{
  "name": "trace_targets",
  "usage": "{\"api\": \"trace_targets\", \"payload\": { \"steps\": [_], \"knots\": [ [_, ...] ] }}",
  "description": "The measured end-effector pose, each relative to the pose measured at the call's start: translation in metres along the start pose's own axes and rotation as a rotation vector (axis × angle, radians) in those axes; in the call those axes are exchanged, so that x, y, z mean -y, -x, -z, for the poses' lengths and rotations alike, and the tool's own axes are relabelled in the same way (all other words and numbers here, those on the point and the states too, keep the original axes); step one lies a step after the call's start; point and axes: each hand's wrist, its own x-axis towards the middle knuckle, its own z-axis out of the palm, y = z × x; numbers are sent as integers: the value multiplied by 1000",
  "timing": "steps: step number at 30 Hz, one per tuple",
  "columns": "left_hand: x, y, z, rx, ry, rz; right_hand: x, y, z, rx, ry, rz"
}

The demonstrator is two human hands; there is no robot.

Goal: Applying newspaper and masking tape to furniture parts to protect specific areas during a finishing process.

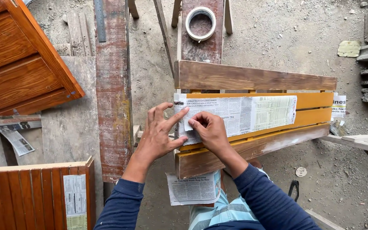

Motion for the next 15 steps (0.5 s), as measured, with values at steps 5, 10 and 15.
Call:
{"api": "trace_targets", "payload": {
  "steps": [5, 10, 15],
  "knots": [
    [-1, -1, 0, 31, 0, 31, 18, 4, -5, -35, 120, 10],
    [1, -1, 1, 28, -8, 0, 29, 8, -14, -116, 288, 121],
    [-1, -2, 1, 30, 14, 23, 48, 8, -15, -164, 473, 125]
  ]
}}
